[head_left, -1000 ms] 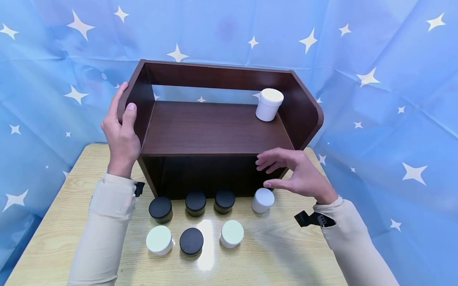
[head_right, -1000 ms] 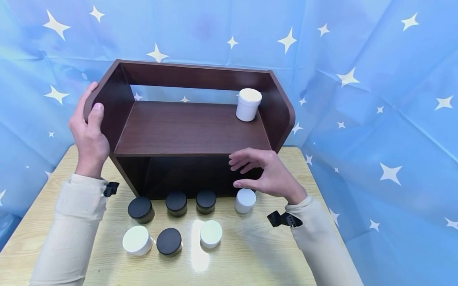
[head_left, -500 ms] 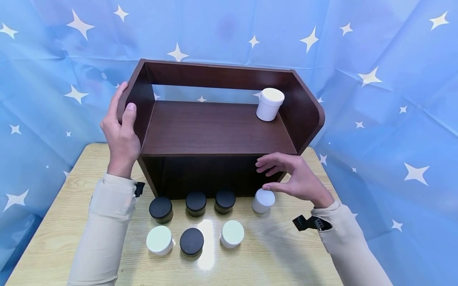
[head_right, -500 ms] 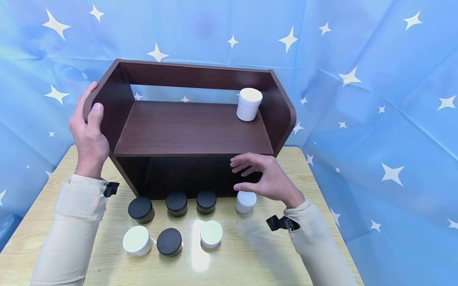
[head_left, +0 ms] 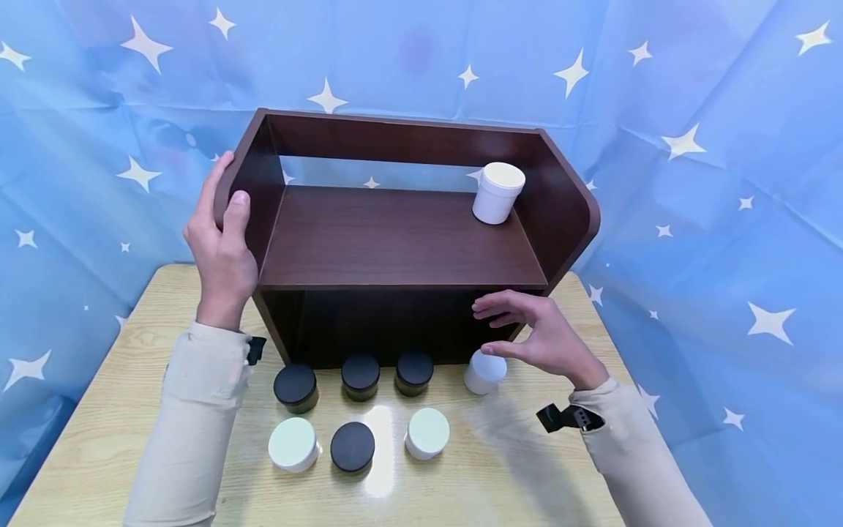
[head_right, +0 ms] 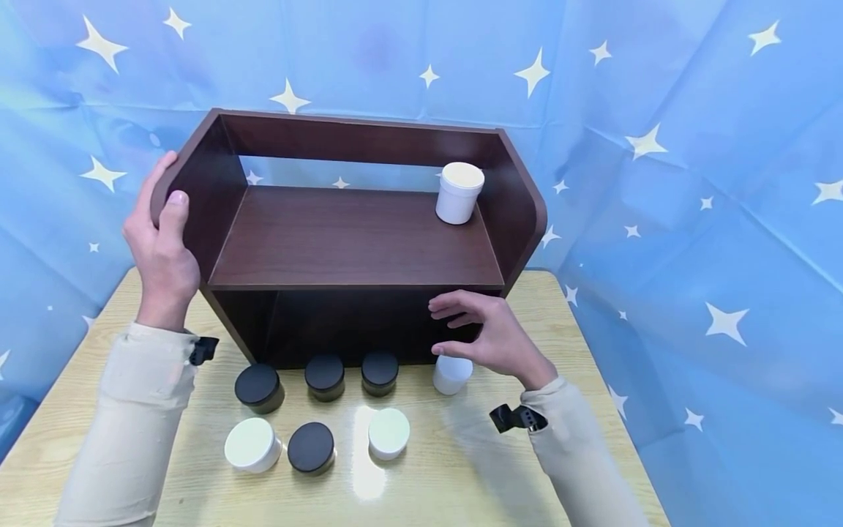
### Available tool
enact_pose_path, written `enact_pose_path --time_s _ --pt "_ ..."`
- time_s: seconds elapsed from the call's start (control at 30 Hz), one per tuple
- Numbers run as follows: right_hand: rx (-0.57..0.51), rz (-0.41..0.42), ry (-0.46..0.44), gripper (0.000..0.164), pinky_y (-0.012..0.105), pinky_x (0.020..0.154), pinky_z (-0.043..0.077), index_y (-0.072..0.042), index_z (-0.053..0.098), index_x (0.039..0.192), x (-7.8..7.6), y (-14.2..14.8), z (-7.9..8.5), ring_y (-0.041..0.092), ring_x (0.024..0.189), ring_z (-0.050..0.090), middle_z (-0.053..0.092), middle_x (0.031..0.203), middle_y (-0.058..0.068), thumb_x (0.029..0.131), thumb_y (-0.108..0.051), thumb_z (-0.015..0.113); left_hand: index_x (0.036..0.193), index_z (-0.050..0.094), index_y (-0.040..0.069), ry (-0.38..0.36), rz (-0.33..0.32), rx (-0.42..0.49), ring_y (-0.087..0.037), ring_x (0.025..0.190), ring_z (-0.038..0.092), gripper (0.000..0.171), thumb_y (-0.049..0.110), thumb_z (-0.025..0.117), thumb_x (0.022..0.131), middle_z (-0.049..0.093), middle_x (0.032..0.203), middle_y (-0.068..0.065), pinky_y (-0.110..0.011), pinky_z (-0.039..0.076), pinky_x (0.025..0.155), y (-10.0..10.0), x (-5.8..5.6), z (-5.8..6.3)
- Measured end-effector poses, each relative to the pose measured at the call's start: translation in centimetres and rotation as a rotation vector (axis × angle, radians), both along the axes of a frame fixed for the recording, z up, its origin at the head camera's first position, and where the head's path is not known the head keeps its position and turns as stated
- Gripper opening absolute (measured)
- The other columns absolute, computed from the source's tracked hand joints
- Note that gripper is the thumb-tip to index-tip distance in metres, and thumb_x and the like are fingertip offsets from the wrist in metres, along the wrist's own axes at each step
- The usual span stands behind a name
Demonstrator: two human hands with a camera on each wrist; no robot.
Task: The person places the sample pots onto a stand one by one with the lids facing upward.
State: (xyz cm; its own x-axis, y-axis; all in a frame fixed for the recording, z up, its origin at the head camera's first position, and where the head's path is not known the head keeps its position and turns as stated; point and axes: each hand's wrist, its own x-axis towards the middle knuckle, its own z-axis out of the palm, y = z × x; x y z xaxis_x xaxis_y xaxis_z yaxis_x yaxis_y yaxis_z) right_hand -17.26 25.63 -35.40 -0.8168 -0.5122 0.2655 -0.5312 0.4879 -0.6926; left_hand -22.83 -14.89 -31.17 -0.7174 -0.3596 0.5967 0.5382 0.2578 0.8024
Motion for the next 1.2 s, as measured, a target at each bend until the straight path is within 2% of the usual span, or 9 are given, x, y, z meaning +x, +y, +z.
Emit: enact_pose_path --time_s 0.13,0.4,0.53,0.73,0.97,1.2 --pt "0.02 -0.02 -0.008 0.056 0.031 0.089 0.059 -0.012 0.065 0.128 -0.1 0.0 -0.7 0.006 0.108 0.068 0.072 0.12 0.006 0.077 -0.012 0.087 0.144 0.057 0.027 0.003 -0.002 0.004 -0.012 0.137 0.052 0.049 0.031 0.049 0.096 0.055 0.15 0.001 -0.02 0.041 0.107 0.0 -0.1 0.0" --pt "0.104 -0.056 -0.017 0.053 0.036 0.088 0.059 -0.016 0.066 0.127 -0.1 0.2 -2.9 0.023 0.108 0.07 0.071 0.122 0.002 0.078 -0.019 0.086 0.144 0.056 0.027 -0.005 -0.003 0.003 -0.013 0.136 0.051 0.049 0.03 0.049 0.096 0.054 0.151 0.001 -0.02 0.042 0.107 0.0 0.1 -0.1" --pt "0.151 -0.084 -0.014 0.052 0.038 0.087 0.06 -0.013 0.066 0.125 -0.1 0.4 -4.2 0.024 0.107 0.071 0.071 0.123 0.005 0.077 -0.018 0.087 0.143 0.057 0.026 -0.001 0.002 0.002 -0.013 0.137 0.051 0.049 0.031 0.049 0.095 0.055 0.15 0.0 -0.02 0.042 0.107 0.0 0.1 0.0" --pt "0.164 -0.139 -0.024 0.053 0.042 0.087 0.059 -0.005 0.067 0.123 0.0 0.7 -5.8 0.027 0.106 0.071 0.071 0.123 0.013 0.075 -0.015 0.087 0.144 0.057 0.025 0.004 0.001 0.005 -0.013 0.138 0.05 0.049 0.03 0.049 0.095 0.055 0.15 -0.001 -0.02 0.041 0.108 0.0 0.0 -0.1" --pt "0.189 -0.189 -0.025 0.054 0.041 0.089 0.059 -0.005 0.066 0.124 0.0 0.9 -7.3 0.029 0.108 0.07 0.071 0.123 0.013 0.075 -0.014 0.088 0.145 0.056 0.021 0.01 0.0 0.004 -0.013 0.141 0.048 0.05 0.029 0.049 0.096 0.053 0.152 -0.002 -0.021 0.04 0.111 0.1 0.0 0.0" --pt "0.216 -0.198 0.007 0.055 0.041 0.09 0.058 -0.003 0.066 0.123 -0.2 1.1 -8.3 0.028 0.11 0.069 0.072 0.122 0.013 0.074 -0.015 0.088 0.143 0.057 0.02 0.01 0.019 0.005 -0.011 0.139 0.05 0.05 0.03 0.049 0.095 0.054 0.151 -0.001 -0.019 0.04 0.11 0.2 0.0 0.0"
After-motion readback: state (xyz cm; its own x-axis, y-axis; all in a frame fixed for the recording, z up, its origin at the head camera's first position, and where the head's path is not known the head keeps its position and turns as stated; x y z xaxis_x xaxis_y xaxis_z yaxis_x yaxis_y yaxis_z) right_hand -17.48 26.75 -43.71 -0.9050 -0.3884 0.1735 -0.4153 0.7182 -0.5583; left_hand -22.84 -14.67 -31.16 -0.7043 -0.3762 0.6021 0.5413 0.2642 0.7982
